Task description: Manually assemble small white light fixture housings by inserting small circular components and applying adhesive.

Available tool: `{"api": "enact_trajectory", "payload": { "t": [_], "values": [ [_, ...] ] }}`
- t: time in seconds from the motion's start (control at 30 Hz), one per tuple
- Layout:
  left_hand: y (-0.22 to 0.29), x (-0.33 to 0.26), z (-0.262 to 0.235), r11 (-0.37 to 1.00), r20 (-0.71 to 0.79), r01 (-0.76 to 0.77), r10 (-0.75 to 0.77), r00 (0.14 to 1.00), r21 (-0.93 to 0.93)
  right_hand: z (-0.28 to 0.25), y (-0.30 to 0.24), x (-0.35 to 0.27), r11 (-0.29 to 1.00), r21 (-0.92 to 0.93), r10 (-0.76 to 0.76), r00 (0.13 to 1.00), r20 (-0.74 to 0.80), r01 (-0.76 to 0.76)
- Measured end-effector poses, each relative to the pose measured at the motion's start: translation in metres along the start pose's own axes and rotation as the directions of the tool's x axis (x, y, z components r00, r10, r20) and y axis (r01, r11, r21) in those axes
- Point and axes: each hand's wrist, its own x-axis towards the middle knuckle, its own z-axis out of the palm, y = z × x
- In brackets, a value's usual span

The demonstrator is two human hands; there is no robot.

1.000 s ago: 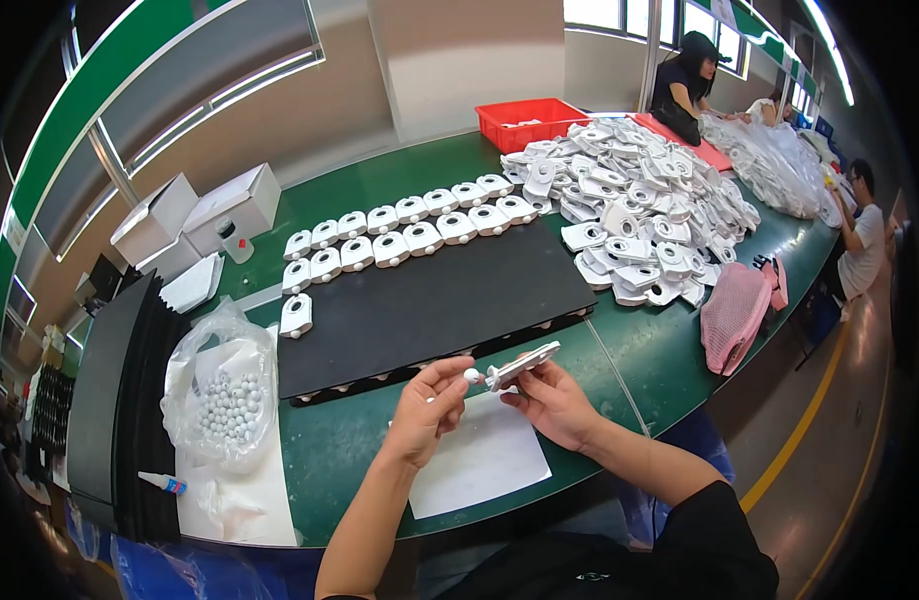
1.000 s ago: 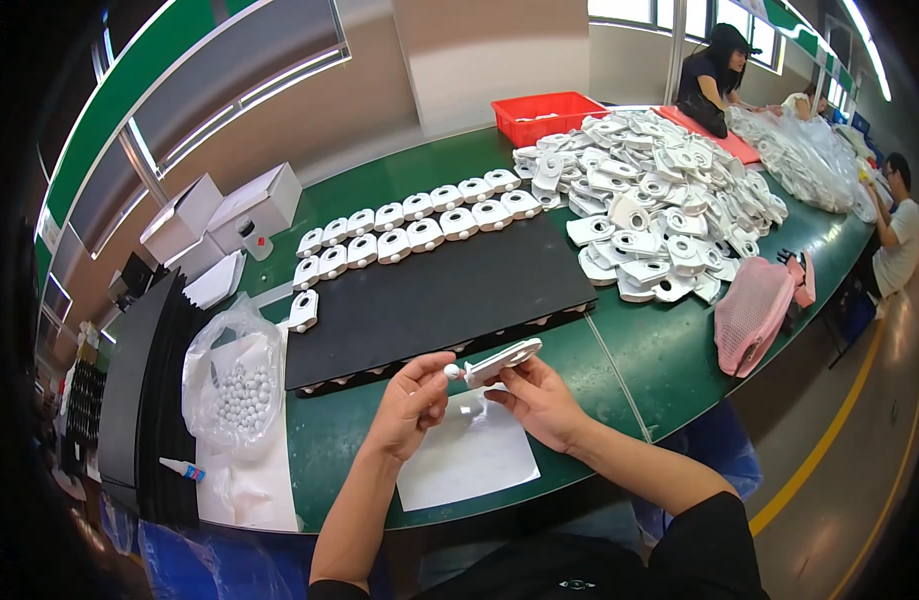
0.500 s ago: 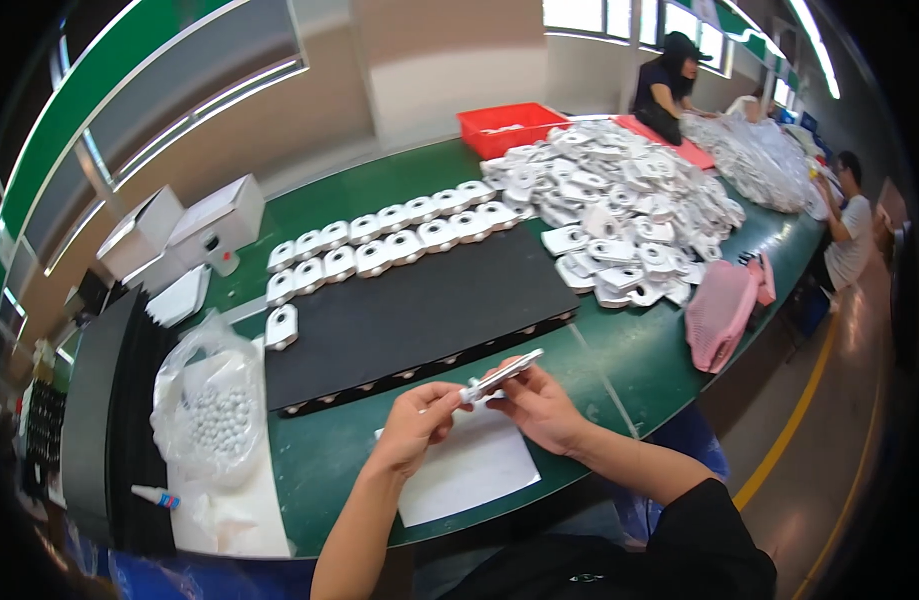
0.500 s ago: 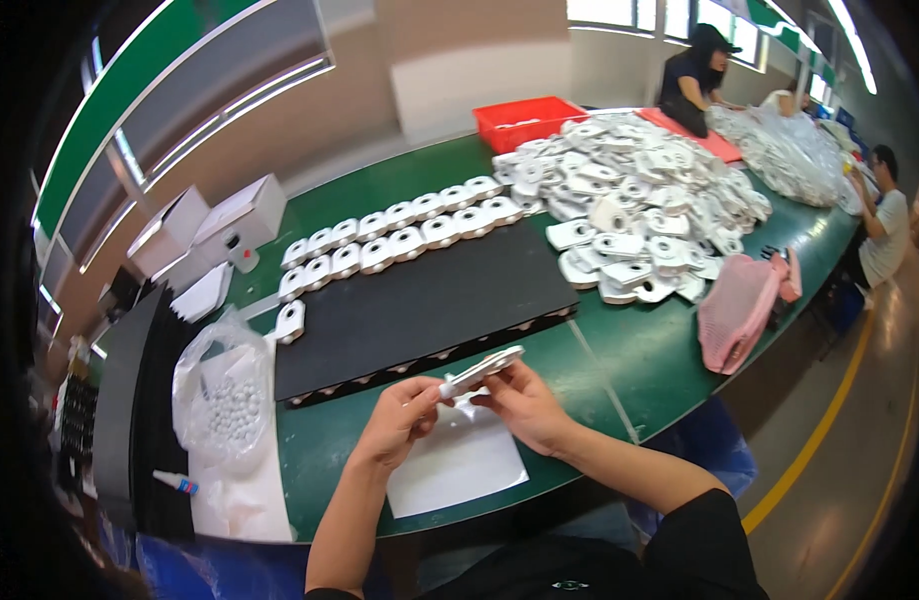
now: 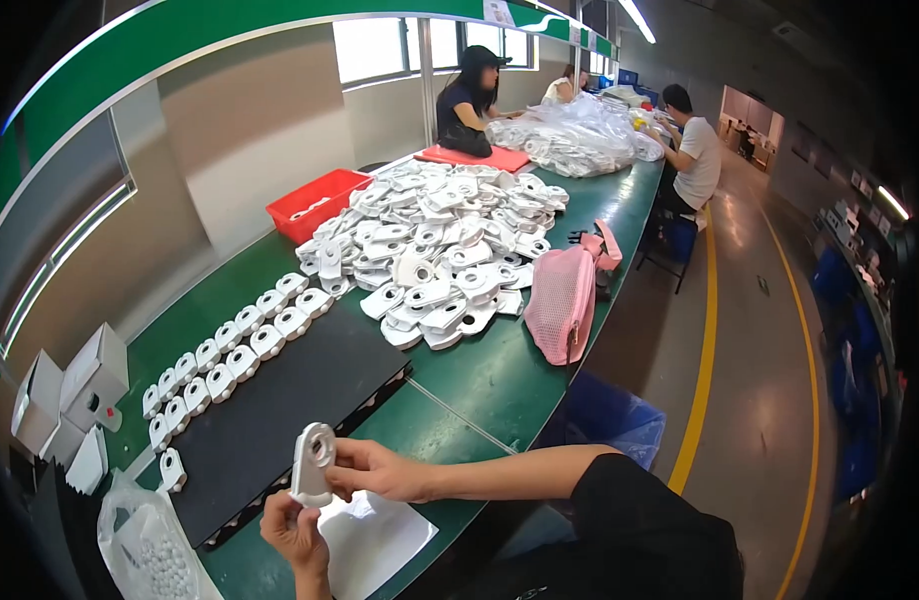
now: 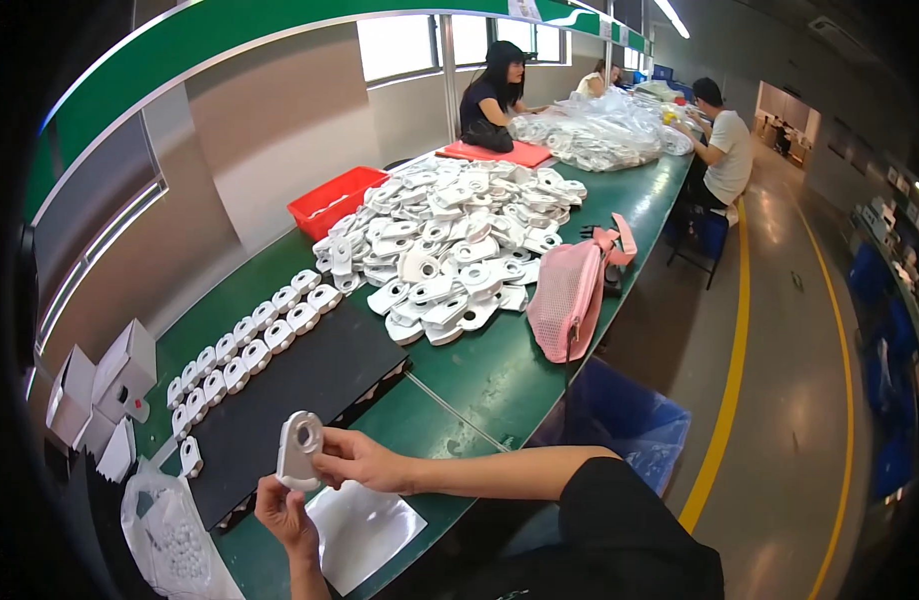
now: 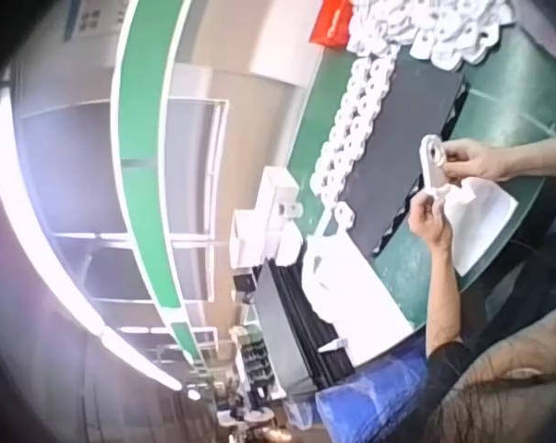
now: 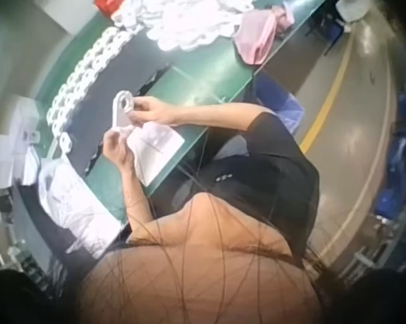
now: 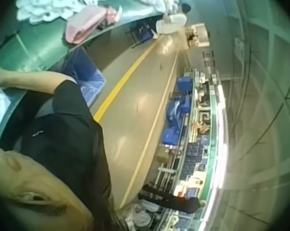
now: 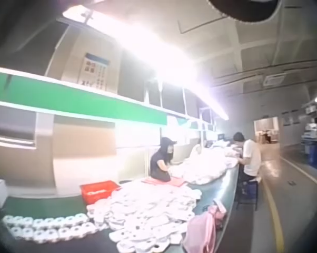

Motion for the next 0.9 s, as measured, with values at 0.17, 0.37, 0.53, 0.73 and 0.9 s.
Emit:
{"api": "enact_trajectory", "payload": {
  "t": [0.17, 0.37, 0.53, 0.73, 0.9],
  "values": [
    [-0.025, 0.007, -0.027, 0.992, -0.067, -0.115, 0.118, 0.991, 0.044, 0.016, -0.013, 0.031, 0.996, -0.092, -0.012, 0.997, 0.079, 0.020],
    [-0.021, 0.022, -0.035, 0.969, -0.193, 0.058, -0.106, 0.976, -0.238, 0.024, -0.017, 0.091, 0.978, -0.210, 0.043, 0.971, 0.235, 0.007],
    [-0.005, 0.030, -0.027, 0.992, -0.558, 0.095, -0.128, 0.820, -0.087, 0.011, 0.018, 0.142, 0.658, -0.752, -0.155, 0.985, -0.071, 0.049],
    [-0.009, 0.020, -0.030, 0.992, -0.459, -0.104, 0.128, 0.879, 0.078, 0.019, 0.066, 0.192, 0.354, -0.933, 0.046, 0.997, -0.055, -0.068],
    [-0.009, 0.019, -0.008, 0.977, -0.349, -0.146, 0.192, 0.917, 0.154, 0.012, 0.071, 0.207, 0.341, -0.934, 0.058, 0.994, -0.095, -0.109]
  ]
}}
